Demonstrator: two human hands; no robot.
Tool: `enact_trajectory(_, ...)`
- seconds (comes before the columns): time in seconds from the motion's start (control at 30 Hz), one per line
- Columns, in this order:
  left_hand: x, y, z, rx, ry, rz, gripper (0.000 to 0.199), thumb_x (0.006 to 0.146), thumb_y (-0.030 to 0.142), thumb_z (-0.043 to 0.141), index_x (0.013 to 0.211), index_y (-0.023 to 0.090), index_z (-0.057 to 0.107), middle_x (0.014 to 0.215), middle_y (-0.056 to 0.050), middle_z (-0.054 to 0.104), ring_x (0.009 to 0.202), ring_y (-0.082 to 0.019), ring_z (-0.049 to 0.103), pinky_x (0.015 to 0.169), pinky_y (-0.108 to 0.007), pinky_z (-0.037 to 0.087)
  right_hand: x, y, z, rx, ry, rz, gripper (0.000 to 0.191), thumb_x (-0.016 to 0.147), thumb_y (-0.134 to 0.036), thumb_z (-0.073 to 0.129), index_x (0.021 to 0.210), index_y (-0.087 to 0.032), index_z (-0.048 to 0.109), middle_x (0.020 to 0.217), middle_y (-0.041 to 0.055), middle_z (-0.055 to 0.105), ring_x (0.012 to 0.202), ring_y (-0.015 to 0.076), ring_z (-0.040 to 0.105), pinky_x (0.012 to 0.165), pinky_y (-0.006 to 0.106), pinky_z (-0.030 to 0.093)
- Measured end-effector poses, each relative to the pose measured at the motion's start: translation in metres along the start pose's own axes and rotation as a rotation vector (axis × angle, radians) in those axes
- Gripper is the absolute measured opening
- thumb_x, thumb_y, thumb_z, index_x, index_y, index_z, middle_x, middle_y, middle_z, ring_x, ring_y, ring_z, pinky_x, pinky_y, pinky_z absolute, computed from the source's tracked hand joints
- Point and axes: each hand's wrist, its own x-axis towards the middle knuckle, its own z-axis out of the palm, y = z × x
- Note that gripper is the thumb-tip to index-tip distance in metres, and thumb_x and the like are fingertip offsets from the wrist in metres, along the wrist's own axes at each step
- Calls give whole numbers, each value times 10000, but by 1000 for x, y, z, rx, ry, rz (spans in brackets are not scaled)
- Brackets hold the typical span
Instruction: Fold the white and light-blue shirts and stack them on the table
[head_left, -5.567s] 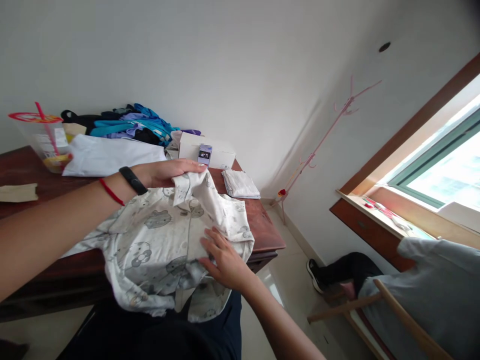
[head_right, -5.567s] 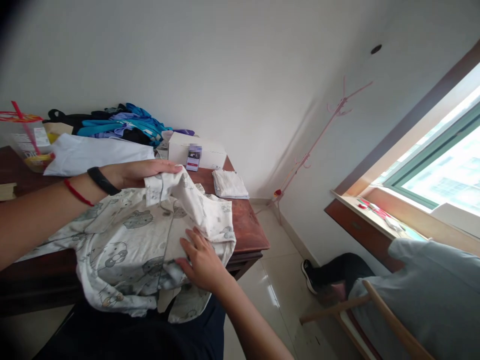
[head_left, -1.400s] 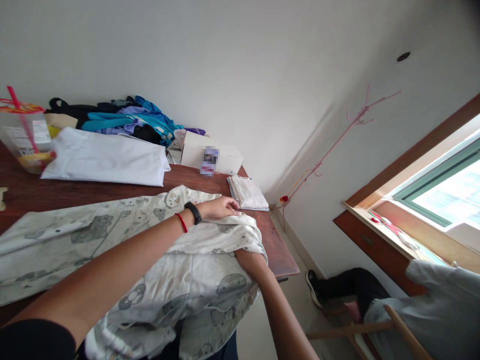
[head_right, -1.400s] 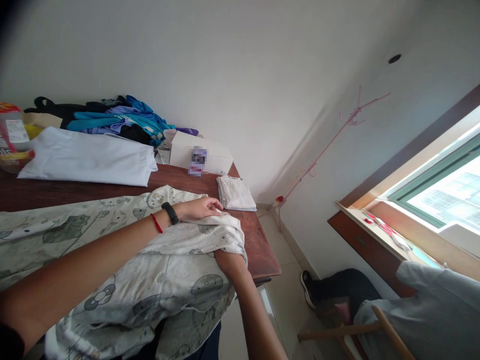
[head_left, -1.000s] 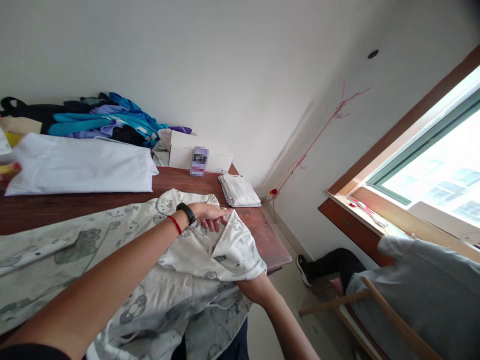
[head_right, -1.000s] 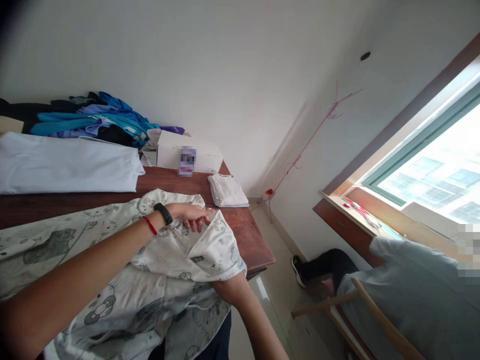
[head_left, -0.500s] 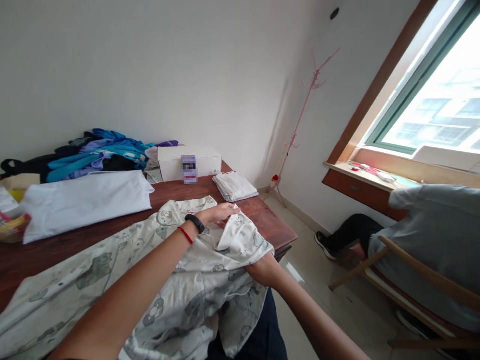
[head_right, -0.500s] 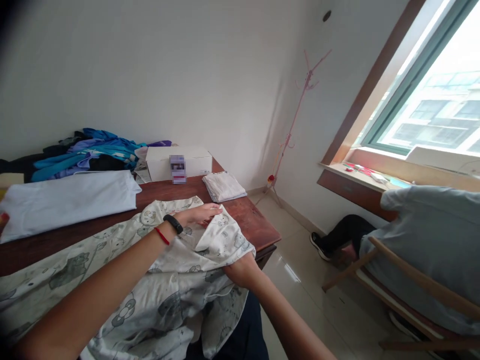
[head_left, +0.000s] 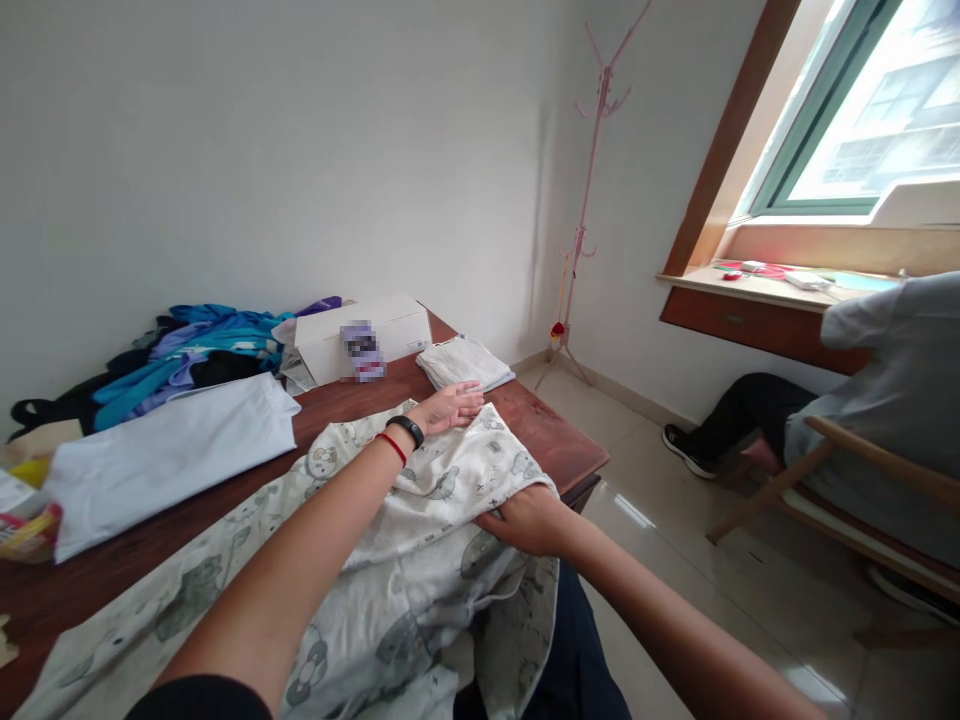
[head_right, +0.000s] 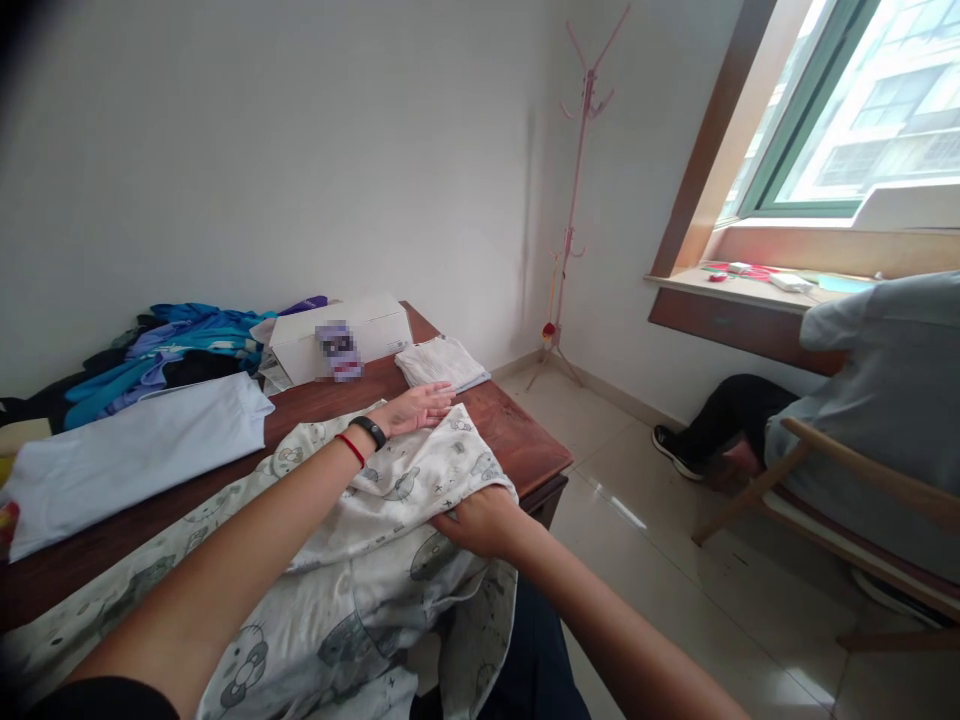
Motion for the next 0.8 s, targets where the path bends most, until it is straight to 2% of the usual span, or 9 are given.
enact_trajectory(0.1,-4,2,1,58,-8,-24,795,802,324,858,1483,204,465,1385,-177,601,966,-150,688,895,-312,554,-6,-1,-4,1,-36,-13,639,988,-492,540,1537,-169,497,1544,143,522,1480,337,419,1273,498,247)
enact_trajectory(0.2,-25,8,-1,165,-16,-60,753,795,396,859,1441,199,527,1267,-146,658,872,-148,676,787,-285,541,-24,-6,-9,-10,-109,29,484,981,-507,571,1347,-211,687,1328,155,696,1301,371,598,1190,546,368)
enact_trajectory(0.27,-48,14,-5,282,-32,-97,736,762,442,873,1397,209,583,1250,-128,665,810,-153,667,715,-276,527,-39,-9,-16,-6,-119,48,430,933,-511,646,1262,-249,734,1266,155,720,1262,397,613,1154,585,391)
enact_trajectory(0.33,-79,20,-12,494,-52,-136,747,747,505,861,1391,233,600,1289,-117,650,767,-163,666,676,-280,517,-53,-13,-27,15,-104,34,493,887,-499,706,1328,-279,694,1332,148,684,1337,412,550,1169,600,365)
enact_trajectory(0.4,-113,25,-19,758,-51,-149,758,751,561,827,1401,243,600,1241,-99,677,756,-182,667,679,-283,502,-61,-17,-43,75,-123,10,526,905,-473,687,1401,-305,640,1374,118,664,1347,379,551,1165,545,397)
enact_trajectory(0.47,-147,25,-26,938,-17,-126,721,763,582,798,1373,237,626,1087,-70,723,806,-216,669,717,-280,486,-61,-22,-61,168,-139,38,413,971,-457,595,1352,-319,675,1287,86,718,1196,319,666,1060,449,505)
enact_trajectory(0.53,-177,21,-33,1031,34,-94,615,801,586,748,1299,232,674,972,-53,730,848,-244,665,750,-287,480,-52,-26,-77,256,-95,93,343,1012,-451,519,1227,-305,742,1158,72,769,1015,273,732,909,375,565)
enact_trajectory(0.63,-210,9,-41,1178,159,-27,453,813,564,722,1130,241,741,975,-64,717,941,-287,646,843,-327,481,-24,-23,-89,317,33,116,332,1024,-423,493,1096,-262,775,1049,60,793,902,240,738,800,326,559)
enact_trajectory(0.8,-231,0,-46,1294,253,108,249,907,454,599,849,240,712,1207,-96,699,1165,-311,592,1045,-405,423,44,10,-73,178,102,77,269,998,-266,522,1056,-194,775,1055,69,794,939,230,730,844,303,534)
